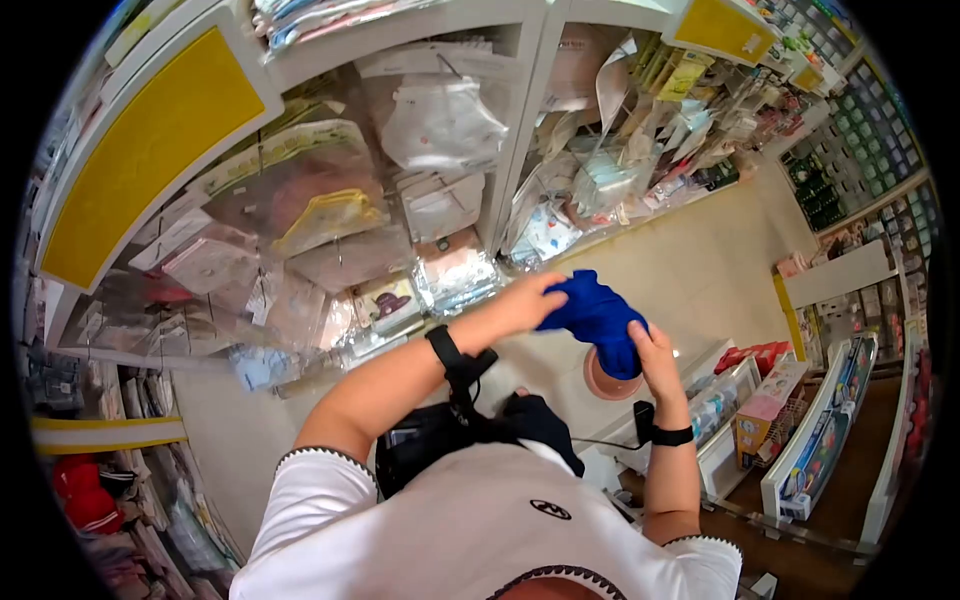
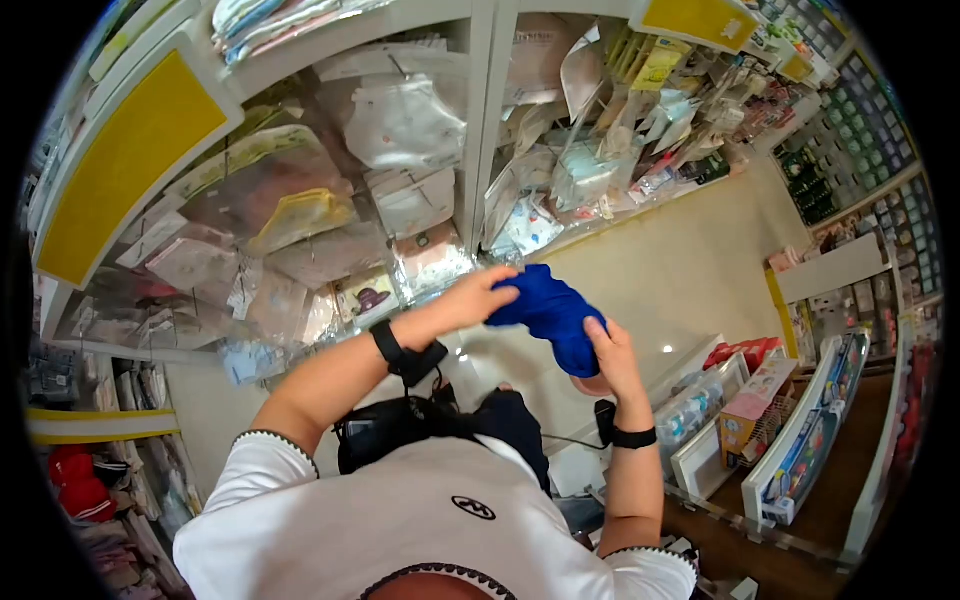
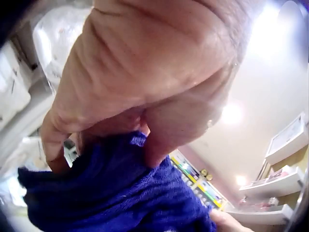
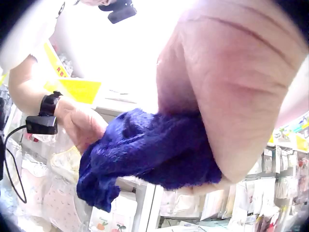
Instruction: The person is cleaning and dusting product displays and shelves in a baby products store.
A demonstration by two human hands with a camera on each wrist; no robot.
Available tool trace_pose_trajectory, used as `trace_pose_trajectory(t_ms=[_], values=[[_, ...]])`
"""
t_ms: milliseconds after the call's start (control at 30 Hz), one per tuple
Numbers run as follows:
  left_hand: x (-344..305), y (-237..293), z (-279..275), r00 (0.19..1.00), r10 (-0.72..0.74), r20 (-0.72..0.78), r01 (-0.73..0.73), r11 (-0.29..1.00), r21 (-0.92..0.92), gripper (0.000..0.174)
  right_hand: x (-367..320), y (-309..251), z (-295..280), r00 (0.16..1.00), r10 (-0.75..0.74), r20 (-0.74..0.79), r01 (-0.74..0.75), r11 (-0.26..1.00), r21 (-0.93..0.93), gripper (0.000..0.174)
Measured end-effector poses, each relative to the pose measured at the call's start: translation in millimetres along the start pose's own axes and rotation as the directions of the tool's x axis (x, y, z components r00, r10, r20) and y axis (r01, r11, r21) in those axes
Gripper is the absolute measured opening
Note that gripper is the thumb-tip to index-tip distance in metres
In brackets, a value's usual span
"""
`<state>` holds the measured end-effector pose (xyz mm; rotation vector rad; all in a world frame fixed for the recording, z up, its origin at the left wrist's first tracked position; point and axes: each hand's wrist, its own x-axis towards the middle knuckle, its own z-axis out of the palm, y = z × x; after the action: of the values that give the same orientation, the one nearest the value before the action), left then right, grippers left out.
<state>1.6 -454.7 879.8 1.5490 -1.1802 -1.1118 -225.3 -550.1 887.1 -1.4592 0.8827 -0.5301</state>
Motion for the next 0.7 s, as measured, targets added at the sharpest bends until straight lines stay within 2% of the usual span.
trace_pose_trajectory(t_ms=[33,67,100,133,233,333,367,400,467,567,600,633,667,700], values=[[-2.5,-10.4,-4.3,0.996,0.072,-0.052,-0.070,0.997,0.037,0.029,-3.9,0.9,-2.8,0.995,-0.005,0.101,0.017,0.992,-0.121,0.025],[-4.1,-16.0,-9.6,0.995,0.085,-0.057,-0.072,0.978,0.194,0.028,-6.0,3.9,-5.2,0.978,0.005,0.210,0.046,0.970,-0.237,0.023],[-9.2,-22.8,-9.0,0.973,0.209,-0.102,-0.167,0.933,0.319,0.027,-6.6,8.6,-7.8,0.979,0.060,0.197,-0.001,0.958,-0.287,0.020],[-10.8,-25.5,-9.9,0.929,0.348,-0.124,-0.259,0.854,0.451,0.027,-7.0,12.4,-8.6,0.984,0.039,0.176,0.017,0.953,-0.303,0.019],[-15.1,-8.0,-16.6,0.950,0.225,-0.216,-0.129,0.914,0.385,0.026,10.1,15.6,-13.7,0.991,-0.101,0.092,0.127,0.926,-0.356,0.014],[-11.1,-3.6,-27.0,0.932,0.173,-0.317,-0.121,0.976,0.179,0.024,27.7,8.6,-13.1,0.943,-0.330,0.031,0.321,0.885,-0.337,0.015],[-9.7,-2.4,-32.9,0.927,0.192,-0.323,-0.144,0.976,0.166,0.022,32.6,3.9,-13.4,0.939,-0.343,-0.025,0.322,0.903,-0.285,0.016],[-8.3,-0.7,-35.1,0.935,0.103,-0.340,-0.118,0.993,-0.024,0.022,35.6,-2.8,-12.8,0.945,-0.315,-0.088,0.294,0.937,-0.189,0.016],[-8.4,8.6,-43.4,0.947,-0.071,-0.313,0.036,0.992,-0.118,0.023,39.3,-17.3,-9.7,0.956,-0.229,-0.180,0.236,0.972,0.013,0.017],[-6.7,15.4,-53.8,0.926,0.023,-0.377,0.050,0.982,0.181,0.025,48.5,-20.0,-11.1,0.955,-0.265,-0.135,0.275,0.960,0.058,0.017],[-5.6,9.9,-56.4,0.895,0.142,-0.422,-0.034,0.967,0.253,0.025,49.9,-20.9,-11.6,0.956,-0.267,-0.123,0.277,0.958,0.072,0.017],[-3.1,-1.2,-58.5,0.852,0.260,-0.454,-0.112,0.938,0.327,0.025,46.2,-25.5,-14.5,0.994,-0.100,-0.055,0.105,0.988,0.110,0.015],[-3.1,2.2,-59.4,0.797,0.376,-0.473,-0.184,0.897,0.403,0.025,45.3,-26.9,-16.1,0.997,-0.042,0.060,0.033,0.988,0.150,0.007],[-4.1,6.7,-61.0,0.798,0.325,-0.508,-0.228,0.942,0.245,0.024,46.6,-23.0,-15.9,0.993,-0.033,0.113,0.026,0.998,0.065,0.005]])
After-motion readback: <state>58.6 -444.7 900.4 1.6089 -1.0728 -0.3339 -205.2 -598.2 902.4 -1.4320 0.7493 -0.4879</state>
